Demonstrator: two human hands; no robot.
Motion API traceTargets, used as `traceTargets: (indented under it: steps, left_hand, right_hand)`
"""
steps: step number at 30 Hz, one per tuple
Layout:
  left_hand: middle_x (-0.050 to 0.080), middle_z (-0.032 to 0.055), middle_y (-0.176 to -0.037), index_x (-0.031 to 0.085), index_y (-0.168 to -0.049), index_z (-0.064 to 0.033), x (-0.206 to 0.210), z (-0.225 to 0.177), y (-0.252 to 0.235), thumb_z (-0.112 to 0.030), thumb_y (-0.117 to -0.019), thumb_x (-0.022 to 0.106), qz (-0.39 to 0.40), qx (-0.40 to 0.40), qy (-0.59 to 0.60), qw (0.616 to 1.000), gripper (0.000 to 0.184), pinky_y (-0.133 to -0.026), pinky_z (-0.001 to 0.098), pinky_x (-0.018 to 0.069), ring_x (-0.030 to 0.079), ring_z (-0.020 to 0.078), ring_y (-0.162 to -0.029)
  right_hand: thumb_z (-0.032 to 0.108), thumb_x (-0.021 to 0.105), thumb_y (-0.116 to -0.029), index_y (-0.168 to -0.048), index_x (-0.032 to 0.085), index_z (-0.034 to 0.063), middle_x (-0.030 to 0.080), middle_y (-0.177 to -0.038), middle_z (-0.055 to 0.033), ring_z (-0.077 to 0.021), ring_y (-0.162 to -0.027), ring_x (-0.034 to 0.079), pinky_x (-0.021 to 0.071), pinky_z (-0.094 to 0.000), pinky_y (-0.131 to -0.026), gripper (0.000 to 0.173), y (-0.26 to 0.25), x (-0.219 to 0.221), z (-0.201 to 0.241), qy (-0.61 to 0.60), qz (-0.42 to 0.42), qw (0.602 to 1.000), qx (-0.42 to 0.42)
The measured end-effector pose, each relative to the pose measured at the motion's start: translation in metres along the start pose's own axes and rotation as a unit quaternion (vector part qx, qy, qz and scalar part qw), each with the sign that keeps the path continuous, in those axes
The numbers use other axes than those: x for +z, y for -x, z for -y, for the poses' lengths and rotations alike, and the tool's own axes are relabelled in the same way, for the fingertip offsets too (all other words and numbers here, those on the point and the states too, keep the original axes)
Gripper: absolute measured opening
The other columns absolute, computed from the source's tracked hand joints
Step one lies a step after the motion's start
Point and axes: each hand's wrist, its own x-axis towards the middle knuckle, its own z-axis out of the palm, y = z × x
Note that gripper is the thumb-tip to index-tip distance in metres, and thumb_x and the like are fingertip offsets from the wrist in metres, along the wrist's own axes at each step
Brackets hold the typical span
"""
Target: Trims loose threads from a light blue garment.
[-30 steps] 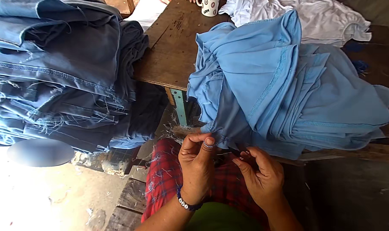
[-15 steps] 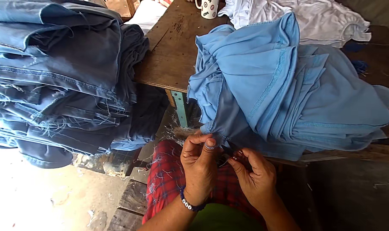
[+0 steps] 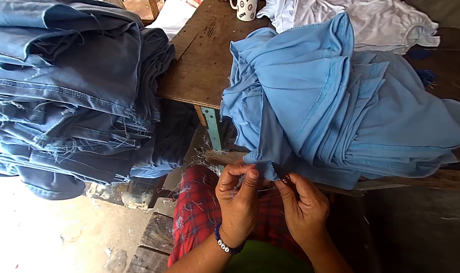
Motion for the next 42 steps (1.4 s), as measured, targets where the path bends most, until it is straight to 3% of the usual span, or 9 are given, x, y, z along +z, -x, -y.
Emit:
traceTargets:
  steps: [3, 6, 8, 11, 15, 20, 29, 36, 42]
  left_hand:
    - [0.075, 0.0112, -0.097, 0.066, -0.105, -0.0101, 0.002, -0.004, -0.002, -0.010, -0.1018, 0.061, -0.007, -0.020, 0.014, 1.000, 0.006, -0.077, 0.0346, 0.0651, 0.077, 0.0189, -0.084]
    - [0.075, 0.0107, -0.095, 0.062, -0.104, -0.0112, 0.001, -0.004, -0.003, -0.014, -0.1054, 0.055, -0.004, -0.028, 0.020, 0.999, 0.008, -0.076, 0.0347, 0.0651, 0.077, 0.0194, -0.083]
    - [0.074, 0.0087, -0.094, 0.062, -0.103, -0.0117, 0.000, -0.004, -0.004, -0.015, -0.1061, 0.054, -0.010, -0.031, 0.007, 0.999, 0.009, -0.075, 0.0335, 0.0651, 0.076, 0.0178, -0.083]
    - [0.073, 0.0055, -0.092, 0.062, -0.100, -0.0115, -0.002, -0.008, -0.006, -0.016, -0.1063, 0.054, -0.025, -0.027, -0.043, 0.998, 0.011, -0.070, 0.0297, 0.0642, 0.074, 0.0140, -0.079]
    - [0.073, 0.0061, -0.091, 0.064, -0.099, -0.0101, -0.002, -0.019, -0.008, -0.016, -0.1051, 0.056, -0.038, -0.028, -0.033, 0.998, 0.011, -0.064, 0.0261, 0.0636, 0.074, 0.0127, -0.073]
    - [0.072, 0.0039, -0.099, 0.065, -0.104, -0.0144, -0.008, -0.013, -0.005, -0.019, -0.1030, 0.060, 0.005, 0.017, -0.054, 0.998, 0.007, -0.079, 0.0344, 0.0655, 0.075, 0.0149, -0.088]
    - [0.068, -0.0097, -0.101, 0.065, -0.109, -0.0227, -0.018, -0.006, -0.001, -0.023, -0.1048, 0.058, 0.095, 0.123, -0.195, 0.968, 0.008, -0.081, 0.0212, 0.0582, 0.067, 0.0010, -0.094]
    - [0.069, -0.0072, -0.099, 0.064, -0.106, -0.0219, -0.018, -0.006, -0.003, -0.023, -0.1048, 0.058, 0.070, 0.101, -0.165, 0.979, 0.007, -0.082, 0.0258, 0.0612, 0.069, 0.0047, -0.092]
    - [0.067, -0.0106, -0.098, 0.063, -0.108, -0.0201, -0.023, 0.000, 0.000, -0.023, -0.1065, 0.055, 0.126, 0.141, -0.213, 0.958, 0.008, -0.080, 0.0172, 0.0553, 0.065, -0.0024, -0.092]
  right_hand:
    - [0.012, 0.066, -0.0981, -0.100, 0.064, -0.0051, 0.066, -0.088, -0.0004, 0.0067, -0.081, 0.061, 0.0514, -0.0079, -0.075, 0.017, 0.001, 0.003, -0.006, -0.098, -0.014, 0.994, 0.039]
    - [0.004, 0.070, -0.0912, -0.116, 0.059, -0.0029, 0.067, -0.098, 0.0033, 0.0041, -0.083, 0.061, 0.0535, -0.0120, -0.075, 0.028, 0.001, 0.008, -0.014, -0.217, -0.008, 0.972, 0.089]
    - [0.001, 0.067, -0.0910, -0.103, 0.066, -0.0022, 0.065, -0.084, 0.0069, 0.0072, -0.072, 0.057, 0.0489, -0.0087, -0.065, 0.013, 0.001, 0.013, -0.017, -0.227, -0.015, 0.968, 0.106]
    - [-0.002, 0.064, -0.0897, -0.093, 0.067, -0.0005, 0.061, -0.076, 0.0083, 0.0095, -0.066, 0.052, 0.0443, -0.0061, -0.060, 0.004, 0.002, 0.015, -0.020, -0.199, -0.017, 0.974, 0.104]
    - [0.006, 0.067, -0.0914, -0.108, 0.062, -0.0040, 0.062, -0.087, 0.0042, 0.0082, -0.072, 0.054, 0.0463, -0.0069, -0.064, 0.020, 0.000, 0.005, -0.018, -0.169, 0.015, 0.983, 0.069]
    - [0.027, 0.065, -0.1016, -0.104, 0.069, -0.0036, 0.069, -0.090, -0.0055, 0.0029, -0.086, 0.063, 0.0511, -0.0102, -0.080, 0.030, -0.011, -0.009, -0.005, -0.015, 0.054, 0.998, -0.030]
    - [0.028, 0.063, -0.1014, -0.098, 0.072, -0.0015, 0.068, -0.081, -0.0082, -0.0072, -0.076, 0.062, 0.0491, -0.0168, -0.069, 0.031, -0.019, -0.007, 0.007, 0.095, 0.077, 0.991, -0.058]
    - [0.029, 0.063, -0.1016, -0.100, 0.072, -0.0020, 0.069, -0.084, -0.0076, -0.0043, -0.080, 0.064, 0.0506, -0.0151, -0.072, 0.032, -0.015, -0.010, 0.009, 0.065, 0.086, 0.993, -0.047]
    - [0.029, 0.064, -0.1013, -0.100, 0.072, -0.0029, 0.070, -0.085, -0.0093, -0.0055, -0.080, 0.065, 0.0509, -0.0157, -0.072, 0.033, -0.016, -0.008, 0.014, 0.094, 0.066, 0.993, -0.040]
